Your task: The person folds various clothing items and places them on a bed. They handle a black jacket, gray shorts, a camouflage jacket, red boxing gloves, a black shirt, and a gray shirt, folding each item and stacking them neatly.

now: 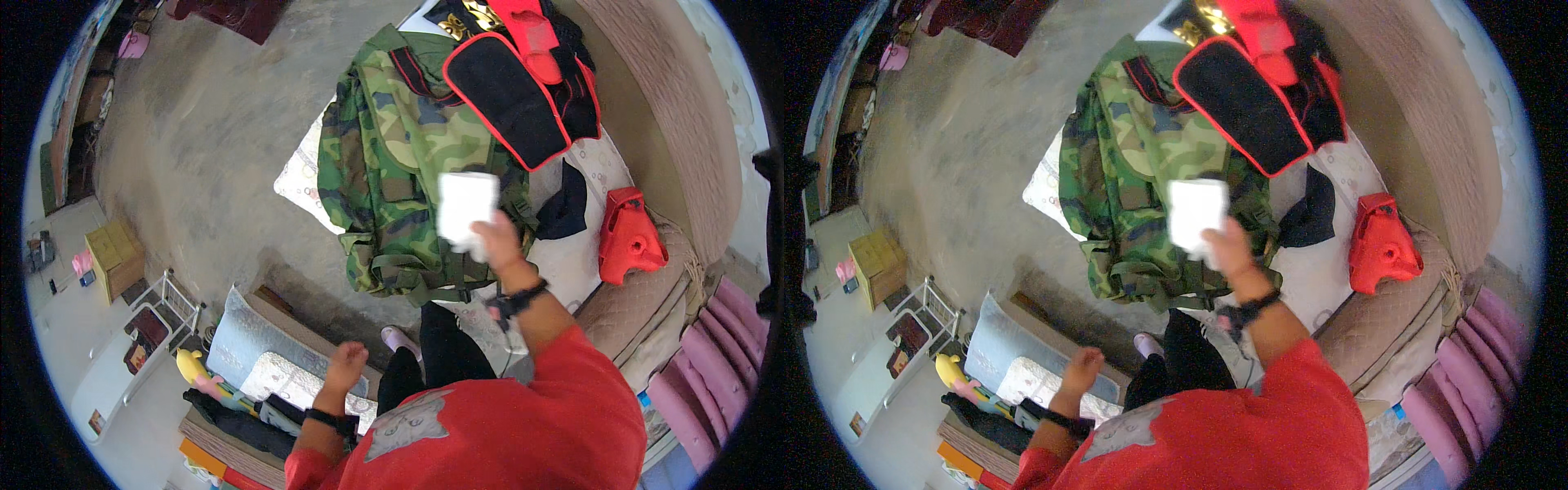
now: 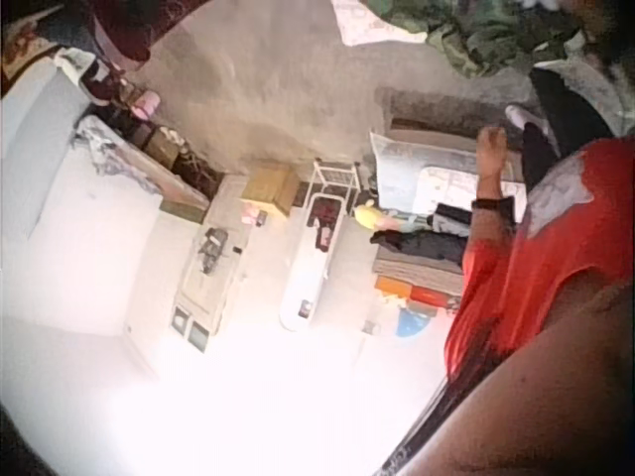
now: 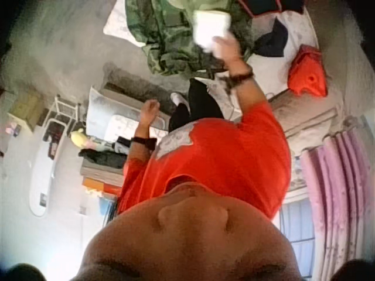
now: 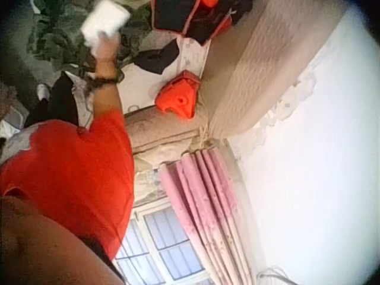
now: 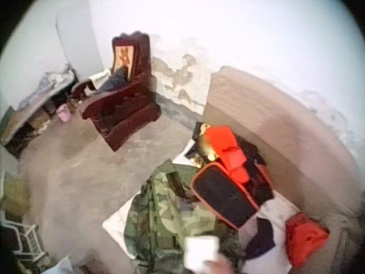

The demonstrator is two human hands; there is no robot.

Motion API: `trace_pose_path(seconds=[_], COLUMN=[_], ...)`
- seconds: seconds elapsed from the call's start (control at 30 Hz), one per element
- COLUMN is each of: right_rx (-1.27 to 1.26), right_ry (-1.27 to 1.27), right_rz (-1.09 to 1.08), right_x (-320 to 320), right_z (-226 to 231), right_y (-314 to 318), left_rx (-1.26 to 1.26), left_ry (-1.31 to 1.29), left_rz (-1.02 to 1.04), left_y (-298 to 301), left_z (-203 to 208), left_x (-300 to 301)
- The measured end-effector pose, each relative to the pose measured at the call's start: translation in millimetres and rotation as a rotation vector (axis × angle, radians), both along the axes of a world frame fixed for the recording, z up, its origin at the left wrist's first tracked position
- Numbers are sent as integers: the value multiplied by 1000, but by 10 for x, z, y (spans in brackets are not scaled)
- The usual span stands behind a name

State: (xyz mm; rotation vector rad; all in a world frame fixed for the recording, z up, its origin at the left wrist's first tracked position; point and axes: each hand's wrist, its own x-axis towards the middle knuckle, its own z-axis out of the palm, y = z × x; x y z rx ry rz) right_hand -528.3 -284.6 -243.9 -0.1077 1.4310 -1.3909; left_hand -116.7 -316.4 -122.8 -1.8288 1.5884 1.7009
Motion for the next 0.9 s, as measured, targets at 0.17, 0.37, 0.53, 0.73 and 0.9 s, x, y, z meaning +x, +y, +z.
trace_pose_path(seconds=[0.17,0.37,0.53,0.73,0.9], right_rx=[774,356,489,695,755], right_ry=[784,883,1032,635,496], right_rz=[-250,-92,237,8,81], right_x=[-1269,-1321,-1090,-1523,-1483], right_z=[490,425,-337,-636,-617], right_y=[1262,866,-182,-474,-85], left_rx=[-57,-420,-247,-136,-162], left_ry=[7,-197,78,-45,-158], left_rz=[-69,12,387,504,305], left_y=[-584,-1235,-1710,-1924,-1798], left_z=[-636,-1328,-1712,-1683,-1075], left_x=[-460,-1080,-1485,-1690,-1628])
